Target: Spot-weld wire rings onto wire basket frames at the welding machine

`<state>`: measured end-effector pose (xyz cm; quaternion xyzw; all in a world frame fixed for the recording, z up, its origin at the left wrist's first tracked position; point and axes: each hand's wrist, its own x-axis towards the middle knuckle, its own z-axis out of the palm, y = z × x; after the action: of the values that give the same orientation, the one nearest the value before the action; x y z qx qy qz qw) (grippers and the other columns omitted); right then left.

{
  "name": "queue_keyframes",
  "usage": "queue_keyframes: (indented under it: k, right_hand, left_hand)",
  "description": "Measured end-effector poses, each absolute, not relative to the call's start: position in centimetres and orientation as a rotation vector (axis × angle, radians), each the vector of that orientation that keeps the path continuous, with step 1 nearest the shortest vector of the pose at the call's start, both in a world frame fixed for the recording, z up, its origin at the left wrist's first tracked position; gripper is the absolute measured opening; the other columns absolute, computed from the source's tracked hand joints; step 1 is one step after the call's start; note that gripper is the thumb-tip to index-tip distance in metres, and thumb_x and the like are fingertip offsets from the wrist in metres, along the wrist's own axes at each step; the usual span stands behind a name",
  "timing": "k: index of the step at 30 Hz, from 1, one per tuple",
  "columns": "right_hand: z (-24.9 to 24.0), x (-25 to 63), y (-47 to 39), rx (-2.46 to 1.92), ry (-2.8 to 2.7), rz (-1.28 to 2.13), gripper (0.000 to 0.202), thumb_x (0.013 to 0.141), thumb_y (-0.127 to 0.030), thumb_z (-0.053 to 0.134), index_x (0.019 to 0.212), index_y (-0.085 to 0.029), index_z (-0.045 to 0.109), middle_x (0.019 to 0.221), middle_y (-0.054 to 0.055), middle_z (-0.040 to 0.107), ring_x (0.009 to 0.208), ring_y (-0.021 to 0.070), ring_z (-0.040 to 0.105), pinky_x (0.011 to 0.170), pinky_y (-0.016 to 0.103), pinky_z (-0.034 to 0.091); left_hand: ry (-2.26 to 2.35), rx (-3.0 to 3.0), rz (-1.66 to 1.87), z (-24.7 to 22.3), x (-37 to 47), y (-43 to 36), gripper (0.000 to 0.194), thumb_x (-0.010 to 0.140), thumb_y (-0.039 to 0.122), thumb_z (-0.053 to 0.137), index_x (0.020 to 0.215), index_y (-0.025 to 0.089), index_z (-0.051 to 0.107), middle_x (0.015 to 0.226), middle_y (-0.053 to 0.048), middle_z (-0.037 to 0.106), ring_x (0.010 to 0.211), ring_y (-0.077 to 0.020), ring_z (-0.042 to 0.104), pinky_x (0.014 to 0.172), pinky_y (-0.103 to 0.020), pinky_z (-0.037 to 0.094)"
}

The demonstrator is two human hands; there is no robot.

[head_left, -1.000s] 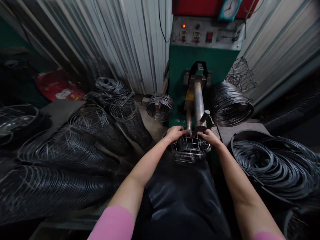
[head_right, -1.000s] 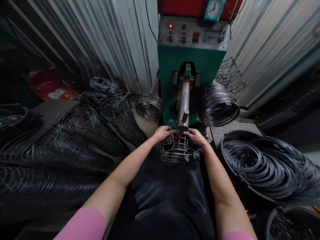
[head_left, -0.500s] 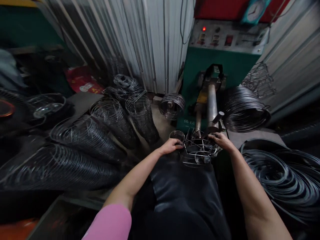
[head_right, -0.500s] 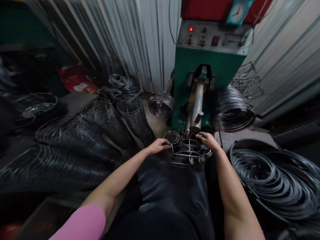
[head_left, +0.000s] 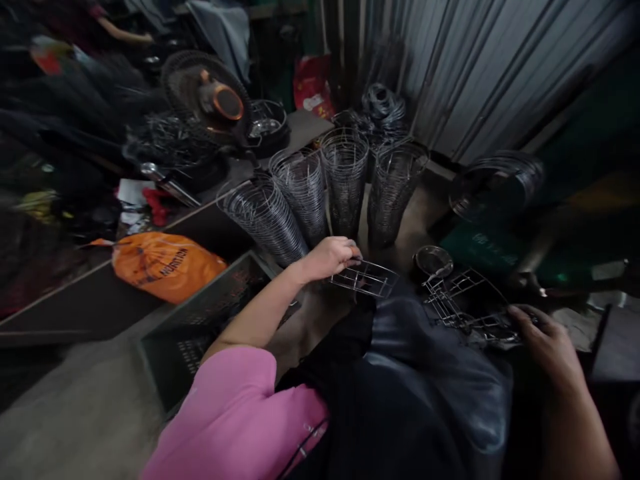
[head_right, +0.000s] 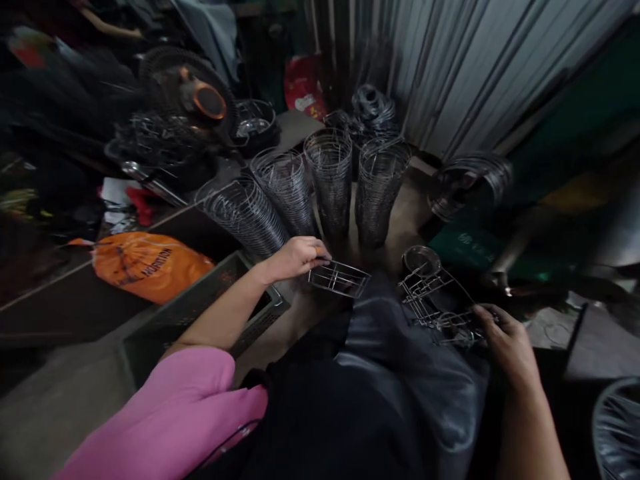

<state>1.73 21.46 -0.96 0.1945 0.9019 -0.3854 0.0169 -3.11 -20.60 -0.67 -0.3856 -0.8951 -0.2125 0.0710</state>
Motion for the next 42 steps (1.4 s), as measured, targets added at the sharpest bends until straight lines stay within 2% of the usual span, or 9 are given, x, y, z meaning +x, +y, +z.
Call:
queue_keyframes:
  k: [11, 16, 20, 26, 29, 33, 37, 40, 42]
  right_hand:
    - [-1.1, 0.0, 19.5, 0.726, 2.790, -1.066, 0.045, 0.049, -0.059, 0.058, 0.076, -0.023, 0.063, 0.081, 0.006, 0.067, 0.092, 0.0332, 0.060, 0.082, 0.041, 0.045]
    - [-0.6, -0.2, 18.1, 0.826, 2.762, -1.067, 0.044, 0.047, -0.057, 0.060, 0.076, -0.024, 0.063, 0.084, 0.006, 0.068, 0.098, 0.0331, 0.058, 0.087, 0.041, 0.044]
    - [-0.8, 0.7, 17.6, 0.809, 2.731, -1.116, 0.045, 0.049, -0.057, 0.061, 0.079, -0.023, 0.063, 0.087, 0.005, 0.068, 0.094, 0.0313, 0.060, 0.078, 0.038, 0.049]
    - [0.7, 4.4, 19.2, 0.738, 2.715, -1.397, 0.039, 0.050, -0.051, 0.068, 0.076, -0.022, 0.064, 0.082, 0.003, 0.067, 0.074, 0.0238, 0.061, 0.055, 0.027, 0.048]
    - [0.5, 7.6, 19.7, 0.931, 2.550, -1.800, 0.039, 0.050, -0.052, 0.071, 0.070, -0.020, 0.059, 0.064, 0.000, 0.060, 0.054, 0.0147, 0.054, 0.043, 0.021, 0.040]
    - [-4.0, 12.2, 19.5, 1.109, 2.151, -2.126, 0.038, 0.058, -0.056, 0.063, 0.068, -0.020, 0.055, 0.051, -0.004, 0.048, 0.037, 0.0081, 0.036, 0.034, 0.019, 0.028]
    - [-9.3, 15.3, 21.0, 1.148, 2.269, -1.746, 0.022, 0.065, -0.040, 0.061, 0.060, -0.018, 0.059, 0.057, 0.002, 0.060, 0.053, 0.0162, 0.054, 0.053, 0.026, 0.044]
    - [-9.6, 16.0, 24.5, 1.211, 2.521, -1.483, 0.015, 0.069, -0.030, 0.060, 0.062, -0.018, 0.064, 0.068, 0.005, 0.067, 0.072, 0.0224, 0.061, 0.069, 0.029, 0.047]
    - [-8.0, 15.6, 28.2, 1.349, 2.707, -1.311, 0.019, 0.077, -0.029, 0.054, 0.078, -0.018, 0.068, 0.084, 0.006, 0.069, 0.086, 0.0231, 0.061, 0.078, 0.029, 0.046]
  left_hand:
    - [-3.254, -0.245, -0.724, -18.4, -8.0, -25.8, 0.013, 0.084, 0.015, 0.051, 0.087, 0.011, 0.063, 0.090, -0.008, 0.063, 0.091, -0.0182, 0.057, 0.086, -0.031, 0.044]
    - [-3.428, 0.004, -0.873, -23.2, -7.7, -25.3, 0.022, 0.087, 0.027, 0.053, 0.102, 0.012, 0.057, 0.108, -0.008, 0.058, 0.098, -0.0189, 0.056, 0.085, -0.040, 0.047]
    - [-3.561, 0.111, -1.139, -25.7, -3.8, -22.5, 0.028, 0.086, 0.032, 0.055, 0.106, 0.013, 0.056, 0.106, -0.008, 0.059, 0.093, -0.0184, 0.059, 0.081, -0.039, 0.050]
    - [-3.314, 0.017, -1.460, -22.1, -2.4, -16.2, 0.032, 0.089, 0.030, 0.048, 0.114, 0.014, 0.056, 0.113, -0.010, 0.062, 0.106, -0.0208, 0.057, 0.094, -0.037, 0.044]
    - [-2.964, -0.330, -1.683, -16.7, -2.4, -11.8, 0.046, 0.093, 0.039, 0.034, 0.134, 0.018, 0.038, 0.133, -0.009, 0.049, 0.121, -0.0184, 0.047, 0.102, -0.032, 0.037]
    - [-2.332, -0.823, -2.215, -10.7, -0.5, -6.5, 0.058, 0.091, 0.052, 0.024, 0.138, 0.019, 0.031, 0.143, -0.009, 0.035, 0.131, -0.0210, 0.033, 0.110, -0.038, 0.026]
    - [-2.591, -1.017, -2.444, -9.7, 0.7, -2.2, 0.062, 0.088, 0.055, 0.033, 0.135, 0.014, 0.034, 0.132, -0.014, 0.049, 0.122, -0.0220, 0.046, 0.104, -0.038, 0.035]
    - [-2.913, -1.138, -2.132, -10.1, 1.7, 0.0, 0.066, 0.082, 0.054, 0.045, 0.132, 0.013, 0.038, 0.121, -0.013, 0.058, 0.114, -0.0232, 0.053, 0.099, -0.038, 0.040]
    - [-3.018, -1.217, -1.773, -10.0, 2.5, 0.4, 0.064, 0.080, 0.051, 0.049, 0.133, 0.015, 0.039, 0.114, -0.010, 0.062, 0.109, -0.0231, 0.056, 0.097, -0.039, 0.041]
